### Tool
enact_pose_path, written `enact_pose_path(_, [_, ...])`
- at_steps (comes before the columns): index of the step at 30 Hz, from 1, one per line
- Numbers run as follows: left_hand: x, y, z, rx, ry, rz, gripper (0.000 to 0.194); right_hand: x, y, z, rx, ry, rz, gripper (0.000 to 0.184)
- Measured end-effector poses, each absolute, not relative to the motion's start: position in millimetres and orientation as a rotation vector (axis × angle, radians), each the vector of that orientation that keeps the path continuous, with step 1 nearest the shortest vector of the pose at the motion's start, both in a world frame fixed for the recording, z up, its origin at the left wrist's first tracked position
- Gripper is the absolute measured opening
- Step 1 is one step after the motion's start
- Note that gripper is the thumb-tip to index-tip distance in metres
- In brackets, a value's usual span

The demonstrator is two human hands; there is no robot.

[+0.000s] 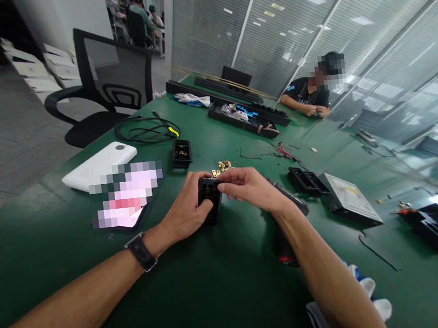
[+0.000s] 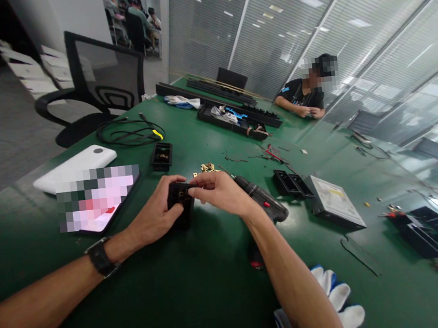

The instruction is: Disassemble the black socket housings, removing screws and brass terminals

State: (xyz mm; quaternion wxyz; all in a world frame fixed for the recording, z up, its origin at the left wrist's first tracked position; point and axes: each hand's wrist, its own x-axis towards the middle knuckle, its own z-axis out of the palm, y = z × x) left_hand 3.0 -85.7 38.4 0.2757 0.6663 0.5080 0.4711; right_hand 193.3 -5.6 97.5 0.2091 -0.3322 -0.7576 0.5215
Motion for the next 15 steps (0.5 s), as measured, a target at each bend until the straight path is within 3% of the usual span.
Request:
enact_pose_path(3, [2.5,-84.8,35.4,1.809,1.391,1.269,0.048,198.4,3.8,99.6,-1.032,-2.003,1.368,0.038])
enact_pose_path(9, [1.6,-85.5,31.6,1.836,1.368,1.228,0.048,195.1,26.4,97.4,-1.351,-2.551,0.629,0.032])
enact_pose_path(15, [0.7,-86.4,33.3,1.871,1.354,1.198,0.045,167.6,49.3,88.8,-1.499,-2.654,0.443,0.034])
